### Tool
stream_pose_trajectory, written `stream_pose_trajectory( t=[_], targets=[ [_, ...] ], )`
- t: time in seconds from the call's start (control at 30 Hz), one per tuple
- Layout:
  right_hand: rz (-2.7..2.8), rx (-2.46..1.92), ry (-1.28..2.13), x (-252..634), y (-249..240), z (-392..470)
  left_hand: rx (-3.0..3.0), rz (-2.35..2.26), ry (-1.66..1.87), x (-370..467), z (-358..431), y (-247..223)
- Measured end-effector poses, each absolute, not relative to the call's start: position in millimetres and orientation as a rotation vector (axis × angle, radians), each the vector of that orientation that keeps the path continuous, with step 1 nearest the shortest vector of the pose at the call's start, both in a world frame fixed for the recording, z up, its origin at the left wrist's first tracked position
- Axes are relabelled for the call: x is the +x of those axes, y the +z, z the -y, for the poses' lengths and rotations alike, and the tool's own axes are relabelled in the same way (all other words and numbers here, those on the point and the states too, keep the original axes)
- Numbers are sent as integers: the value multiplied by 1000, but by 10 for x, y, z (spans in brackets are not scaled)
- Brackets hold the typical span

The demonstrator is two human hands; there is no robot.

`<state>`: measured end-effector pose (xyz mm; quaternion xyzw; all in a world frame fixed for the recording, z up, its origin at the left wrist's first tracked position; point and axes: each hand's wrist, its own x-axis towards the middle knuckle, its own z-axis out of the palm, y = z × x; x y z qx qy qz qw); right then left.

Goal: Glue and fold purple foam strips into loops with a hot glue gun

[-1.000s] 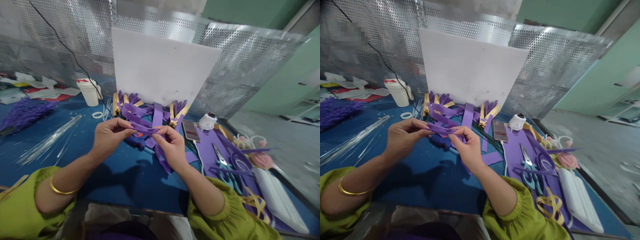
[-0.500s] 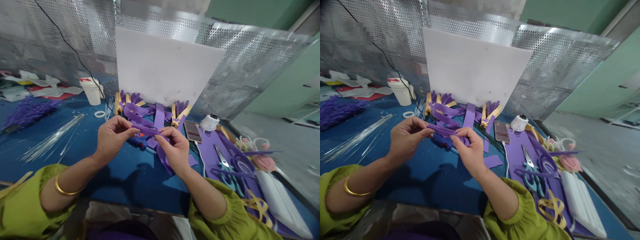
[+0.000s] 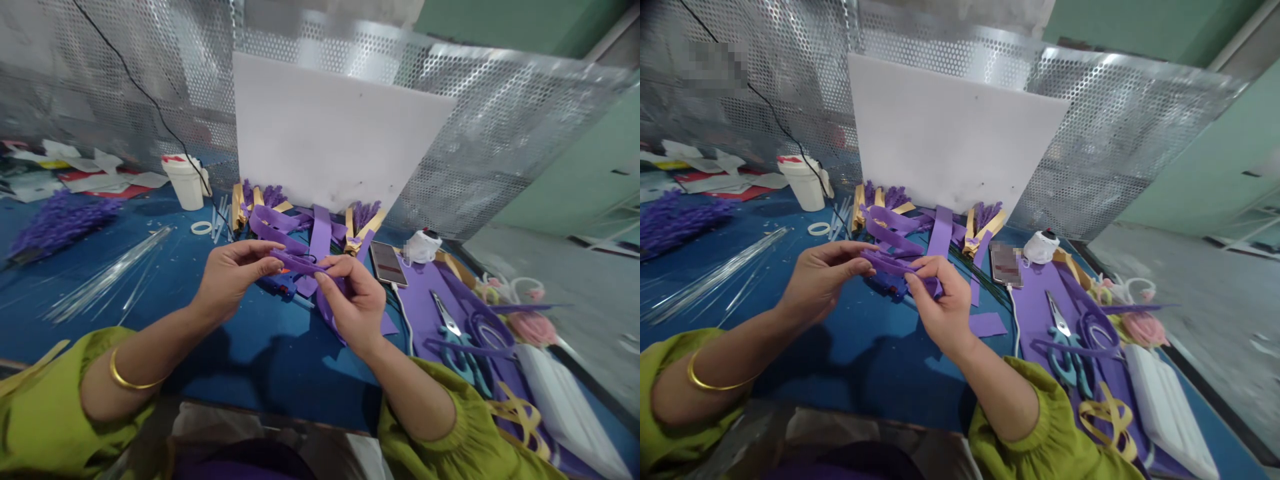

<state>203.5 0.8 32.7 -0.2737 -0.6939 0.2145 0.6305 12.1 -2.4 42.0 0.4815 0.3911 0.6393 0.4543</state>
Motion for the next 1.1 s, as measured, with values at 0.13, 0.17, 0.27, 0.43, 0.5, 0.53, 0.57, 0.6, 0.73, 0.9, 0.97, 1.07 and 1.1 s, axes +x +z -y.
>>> stream_pose_trajectory(
  t=[0.13,0.17,0.27,0.43,0.5,0.53,0.57,0.6,0.73,0.9,0.97,1.07,1.1],
  targets=[
    [1616,-627,463,2050,329,-21,1187,-951,1516,122,34,438],
    [1618,-632,460,2052,326,-24,1190,-946,1513,124,38,438],
    [1623,-639,459,2051,312,-32,1179,-936,1527,134,43,431],
    [1624,-634,460,2039,285,-35,1144,-1002,1597,151,27,418],
    [1624,-638,470,2036,282,-34,1156,-1034,1607,152,18,412],
    [1624,-640,475,2035,282,-32,1164,-1047,1609,152,15,409],
    [1623,-643,477,2034,282,-31,1172,-1058,1612,151,13,407],
    [1621,-647,477,2032,281,-29,1182,-1067,1617,151,12,404],
    [1613,-679,459,2020,277,-19,1201,-1101,1644,159,18,400],
    [1611,-698,438,2008,280,-8,1200,-1132,1693,185,29,376],
    [1608,-701,435,2008,282,-7,1199,-1130,1718,193,27,357],
    [1602,-703,444,2006,275,-6,1168,-1102,1725,195,13,327],
    [1600,-707,448,2004,271,-6,1151,-1086,1712,193,7,320]
  ],
)
